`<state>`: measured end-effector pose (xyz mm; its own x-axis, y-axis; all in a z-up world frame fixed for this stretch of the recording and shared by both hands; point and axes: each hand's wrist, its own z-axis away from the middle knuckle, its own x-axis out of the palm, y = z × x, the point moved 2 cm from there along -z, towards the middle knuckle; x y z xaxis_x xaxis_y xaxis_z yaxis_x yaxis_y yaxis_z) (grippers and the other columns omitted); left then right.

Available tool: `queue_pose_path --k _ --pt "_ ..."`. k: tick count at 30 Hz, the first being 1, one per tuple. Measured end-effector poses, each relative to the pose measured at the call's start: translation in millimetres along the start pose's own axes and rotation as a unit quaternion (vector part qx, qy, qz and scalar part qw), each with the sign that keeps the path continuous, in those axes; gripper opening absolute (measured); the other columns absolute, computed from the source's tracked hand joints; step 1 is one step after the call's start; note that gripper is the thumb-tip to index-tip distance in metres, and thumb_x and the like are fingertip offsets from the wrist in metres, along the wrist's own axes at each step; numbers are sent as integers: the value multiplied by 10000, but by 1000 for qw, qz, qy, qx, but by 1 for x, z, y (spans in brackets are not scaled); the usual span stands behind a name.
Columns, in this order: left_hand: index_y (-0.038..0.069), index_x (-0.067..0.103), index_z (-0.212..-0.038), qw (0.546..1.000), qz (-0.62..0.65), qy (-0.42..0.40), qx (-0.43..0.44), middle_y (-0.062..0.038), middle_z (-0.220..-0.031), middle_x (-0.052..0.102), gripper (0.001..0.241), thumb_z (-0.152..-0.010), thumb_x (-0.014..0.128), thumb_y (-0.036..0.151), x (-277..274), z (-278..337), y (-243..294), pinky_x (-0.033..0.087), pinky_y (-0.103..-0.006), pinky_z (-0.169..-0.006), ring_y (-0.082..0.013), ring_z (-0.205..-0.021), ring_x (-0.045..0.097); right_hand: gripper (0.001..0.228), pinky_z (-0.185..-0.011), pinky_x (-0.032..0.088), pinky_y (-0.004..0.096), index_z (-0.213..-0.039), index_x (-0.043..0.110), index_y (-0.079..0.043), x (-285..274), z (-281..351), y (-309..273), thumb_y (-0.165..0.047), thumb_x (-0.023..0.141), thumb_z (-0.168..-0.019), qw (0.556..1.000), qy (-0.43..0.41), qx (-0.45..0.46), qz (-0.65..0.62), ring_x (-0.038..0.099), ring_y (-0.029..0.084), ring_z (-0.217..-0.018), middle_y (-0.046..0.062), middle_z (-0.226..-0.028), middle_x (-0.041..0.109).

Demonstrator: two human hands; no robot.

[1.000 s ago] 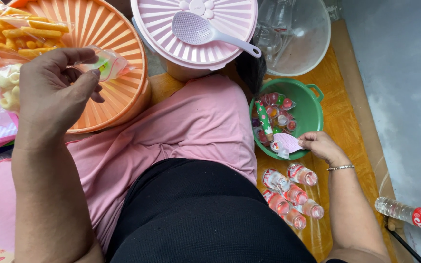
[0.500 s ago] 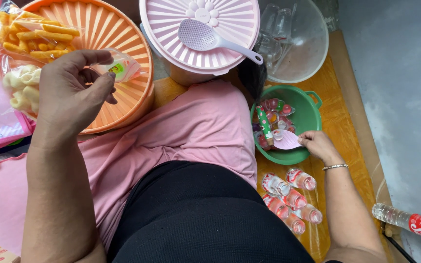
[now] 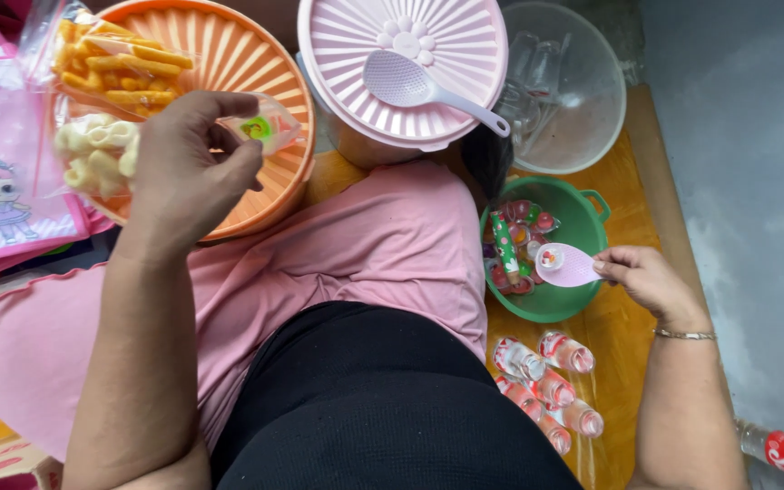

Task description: Filling small plastic bags with snacks and placing them into pink gift bags.

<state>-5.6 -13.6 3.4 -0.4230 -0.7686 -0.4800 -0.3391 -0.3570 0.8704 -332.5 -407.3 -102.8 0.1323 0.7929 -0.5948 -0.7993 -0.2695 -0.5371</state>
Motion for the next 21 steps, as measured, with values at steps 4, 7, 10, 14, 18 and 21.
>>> queue_pose_path --k 4,7,10,14,18,21 --pt "-13 581 -997 999 -18 7 46 -59 -697 551 311 -696 516 31 -1 -3 3 426 -222 -513 -90 -542 501 159 -668 368 252 -807 642 19 -11 15 -74 -107 546 -818 995 -5 -90 35 478 135 -704 56 -733 591" --pt "-24 592 -985 996 -39 9 74 -81 -784 556 337 -668 503 48 1 -8 1 421 -238 -538 -116 -539 507 173 -691 391 247 -861 639 37 -9 31 -148 -96 536 -824 986 -13 -163 43 507 129 -734 72 -777 612" --pt "-37 585 -987 997 -39 1 74 -117 -920 575 370 -646 488 69 4 -14 -1 442 -252 -593 -146 -571 541 170 -683 378 241 -877 633 7 0 48 -225 -124 533 -835 967 11 -228 113 483 107 -733 40 -771 590" --pt "-24 571 -1023 996 -72 -26 43 -147 -1006 575 411 -640 492 100 7 -23 -3 422 -306 -801 -260 -928 546 162 -641 348 254 -856 638 -58 32 72 -318 -149 509 -825 928 79 -296 213 478 90 -710 3 -765 602" --pt "-37 552 -1043 997 -69 -29 21 -153 -1054 568 444 -623 474 84 7 -28 -2 413 -311 -837 -265 -989 530 190 -618 382 375 -810 642 -126 67 53 -360 -238 490 -786 862 156 -365 317 566 255 -736 64 -747 625" --pt "-12 567 -1011 998 -61 -25 -6 -125 -1026 588 387 -654 505 123 7 -33 -8 428 -313 -786 -239 -960 541 234 -555 414 492 -807 645 -127 97 50 -380 -270 461 -795 784 247 -409 396 567 403 -714 123 -791 625"
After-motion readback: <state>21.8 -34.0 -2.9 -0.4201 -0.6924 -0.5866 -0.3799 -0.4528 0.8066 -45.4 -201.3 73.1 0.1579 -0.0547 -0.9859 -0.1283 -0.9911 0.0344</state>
